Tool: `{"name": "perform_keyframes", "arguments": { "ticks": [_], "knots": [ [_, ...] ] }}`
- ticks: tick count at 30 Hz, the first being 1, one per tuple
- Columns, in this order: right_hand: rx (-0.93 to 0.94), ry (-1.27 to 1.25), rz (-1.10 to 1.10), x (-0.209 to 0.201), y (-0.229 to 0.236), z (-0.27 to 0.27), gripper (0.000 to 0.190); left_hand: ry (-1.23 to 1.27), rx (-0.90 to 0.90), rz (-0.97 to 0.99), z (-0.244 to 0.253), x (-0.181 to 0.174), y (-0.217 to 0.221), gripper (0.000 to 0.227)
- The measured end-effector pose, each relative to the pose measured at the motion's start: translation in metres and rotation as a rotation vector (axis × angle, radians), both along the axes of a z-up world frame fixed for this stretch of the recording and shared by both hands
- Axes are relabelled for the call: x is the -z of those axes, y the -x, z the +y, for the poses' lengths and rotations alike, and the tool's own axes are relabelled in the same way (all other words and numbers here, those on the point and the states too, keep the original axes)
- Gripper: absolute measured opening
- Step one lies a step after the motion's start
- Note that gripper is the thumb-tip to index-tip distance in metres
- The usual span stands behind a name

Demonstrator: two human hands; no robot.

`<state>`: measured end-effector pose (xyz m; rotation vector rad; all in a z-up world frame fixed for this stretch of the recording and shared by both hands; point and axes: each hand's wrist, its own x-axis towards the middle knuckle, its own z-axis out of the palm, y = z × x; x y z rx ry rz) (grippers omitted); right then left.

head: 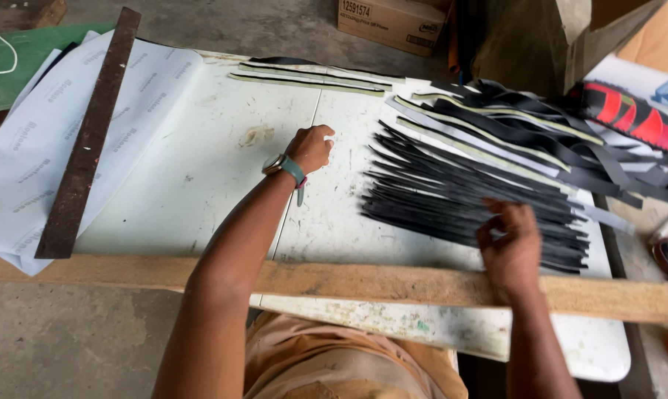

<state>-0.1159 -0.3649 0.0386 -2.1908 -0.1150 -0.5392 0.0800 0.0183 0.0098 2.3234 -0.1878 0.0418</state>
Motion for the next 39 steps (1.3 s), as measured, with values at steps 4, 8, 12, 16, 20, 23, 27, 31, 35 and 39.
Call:
{"name": "perform_keyframes", "arguments": {
  "ticks": [4,8,12,16,20,23,27,31,35,39],
  "knots": [
    [0.005,0.230,-0.021,-0.015,0.009,0.048,0.040,0.051,0.055,0.070,-0.010,0.013,-0.052,0.038],
    [0.057,0.242,0.024,-0.030,0.013,0.060,0.038,0.050,0.053,0.120,-0.040,0.017,-0.097,0.053],
    [0.092,0.164,0.098,-0.027,0.010,0.061,0.034,-0.066,0.037,0.169,-0.072,0.004,-0.128,0.062],
    [0.090,0.196,0.110,-0.019,0.009,0.057,0.041,-0.234,0.010,0.073,-0.092,-0.008,-0.139,0.064],
    [0.104,0.230,0.121,-0.019,0.010,0.057,0.041,-0.270,0.045,0.268,-0.089,-0.013,-0.130,0.037],
    [0.108,0.199,0.134,-0.019,0.009,0.056,0.037,-0.305,0.076,0.177,-0.073,-0.007,-0.116,0.034],
    [0.107,0.211,0.124,-0.017,0.015,0.056,0.039,-0.218,0.043,0.037,-0.055,0.005,-0.099,0.044],
    [0.078,0.214,0.139,-0.024,0.012,0.061,0.042,-0.167,0.044,0.072,-0.065,-0.002,-0.111,0.058],
    [-0.020,0.282,0.120,-0.035,0.003,0.070,0.047,-0.312,0.044,0.121,-0.093,-0.012,-0.131,0.066],
    [-0.080,0.209,0.014,-0.052,-0.017,0.090,0.047,-0.323,0.043,0.233,-0.103,-0.023,-0.153,0.049]
  ]
}}
